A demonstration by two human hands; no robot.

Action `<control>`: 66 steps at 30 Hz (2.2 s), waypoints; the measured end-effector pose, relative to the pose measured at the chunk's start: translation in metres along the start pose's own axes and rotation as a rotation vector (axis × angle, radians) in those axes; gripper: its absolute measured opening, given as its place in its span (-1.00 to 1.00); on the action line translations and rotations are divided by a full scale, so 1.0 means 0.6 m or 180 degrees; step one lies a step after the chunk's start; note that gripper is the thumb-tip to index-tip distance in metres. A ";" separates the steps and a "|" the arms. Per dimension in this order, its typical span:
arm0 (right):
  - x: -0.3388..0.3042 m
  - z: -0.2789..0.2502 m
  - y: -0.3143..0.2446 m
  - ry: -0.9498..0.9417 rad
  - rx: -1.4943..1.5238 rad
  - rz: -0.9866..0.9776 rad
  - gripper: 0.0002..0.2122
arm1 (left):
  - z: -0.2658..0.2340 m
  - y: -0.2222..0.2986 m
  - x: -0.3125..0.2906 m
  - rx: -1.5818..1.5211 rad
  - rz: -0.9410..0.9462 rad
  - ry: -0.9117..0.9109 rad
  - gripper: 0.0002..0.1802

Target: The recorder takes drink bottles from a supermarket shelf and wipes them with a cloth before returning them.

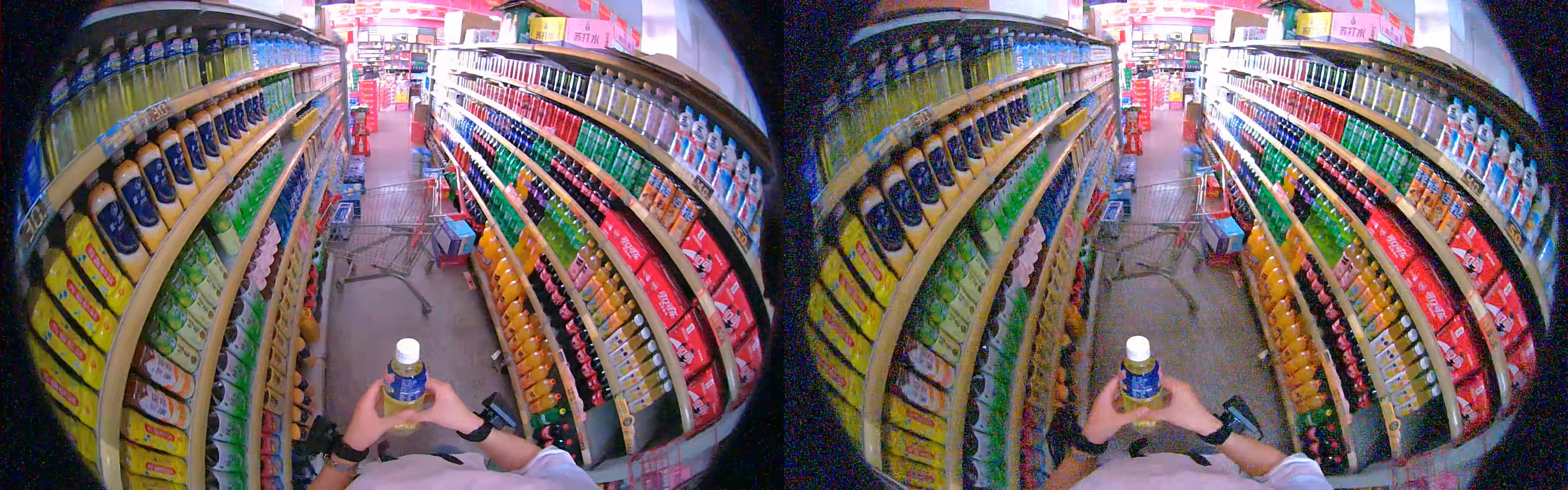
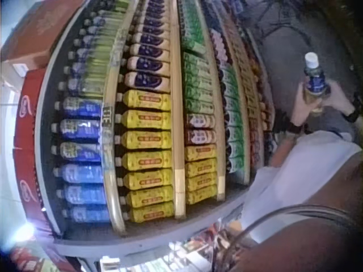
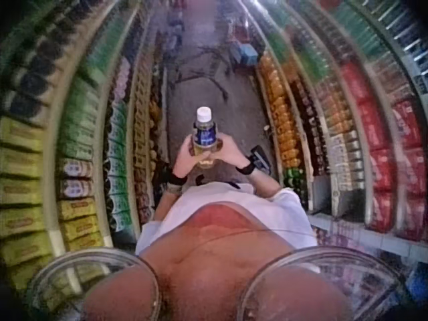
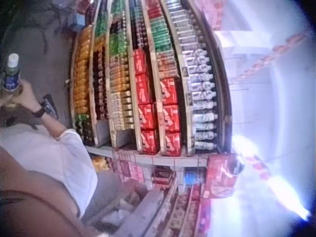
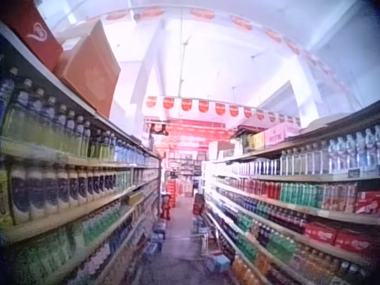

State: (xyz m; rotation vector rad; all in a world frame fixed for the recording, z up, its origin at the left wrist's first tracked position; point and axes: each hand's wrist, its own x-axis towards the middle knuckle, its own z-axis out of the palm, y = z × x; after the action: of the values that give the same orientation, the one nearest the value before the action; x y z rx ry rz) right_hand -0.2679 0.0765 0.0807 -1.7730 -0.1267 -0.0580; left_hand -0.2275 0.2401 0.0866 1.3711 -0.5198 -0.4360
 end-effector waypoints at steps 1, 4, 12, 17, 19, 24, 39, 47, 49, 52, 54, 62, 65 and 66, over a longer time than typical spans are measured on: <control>0.016 -0.001 -0.002 -0.0035 -0.0028 -0.0017 -0.46 | -0.011 0.002 0.006 -0.0013 -0.0072 0.0055 -0.34; 0.067 -0.013 -0.021 -0.0233 -0.0202 0.0106 -0.48 | -0.048 -0.030 0.030 -0.0114 -0.0197 0.0127 -0.36; 0.212 -0.059 0.035 -0.0281 0.0366 0.0080 -0.55 | -0.093 -0.081 0.135 0.0453 -0.0136 0.0521 -0.43; 0.319 -0.123 0.060 -0.0388 0.0290 -0.0091 -0.60 | -0.089 -0.065 0.242 0.0605 -0.0322 0.0808 -0.41; 0.365 -0.155 0.081 -0.0546 0.0283 -0.0100 -0.58 | -0.101 -0.100 0.291 0.0944 -0.0112 0.0870 -0.39; 0.476 -0.231 0.097 -0.0706 -0.0378 -0.0268 -0.50 | -0.104 -0.115 0.425 0.0968 -0.0094 0.0867 -0.38; 0.781 -0.276 0.075 -0.1901 0.0636 -0.0295 -0.54 | -0.205 0.019 0.654 0.2084 -0.0323 0.1202 -0.43; 0.955 -0.192 -0.007 -0.1987 0.0872 -0.0833 -0.61 | -0.336 0.116 0.715 0.2010 0.0113 0.1729 -0.43; 0.999 -0.173 -0.023 -0.2180 0.0720 -0.0703 -0.61 | -0.374 0.138 0.728 0.2530 0.0639 0.1836 -0.43; 1.044 -0.135 -0.082 -0.2062 0.1129 -0.1089 -0.62 | -0.411 0.183 0.741 0.1947 0.0725 0.2187 -0.44; 1.081 -0.126 -0.121 -0.2237 0.1202 -0.1228 -0.62 | -0.429 0.228 0.760 0.1746 0.0984 0.2325 -0.50; 1.171 -0.090 -0.299 -0.2709 0.1532 -0.1938 -0.67 | -0.486 0.372 0.778 0.2675 0.1686 0.2948 -0.51; 1.225 -0.059 -0.354 -0.2784 0.1785 -0.2690 -0.69 | -0.509 0.434 0.785 0.3176 0.1702 0.3151 -0.50; 1.244 -0.048 -0.376 -0.2684 0.1713 -0.2983 -0.71 | -0.511 0.455 0.790 0.3078 0.1825 0.3182 -0.53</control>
State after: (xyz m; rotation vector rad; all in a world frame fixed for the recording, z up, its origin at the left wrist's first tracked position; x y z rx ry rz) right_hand 0.4471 0.1333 0.3872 -0.9750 -1.4314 0.0523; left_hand 0.3342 0.2540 0.3649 2.0081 -0.2326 1.0786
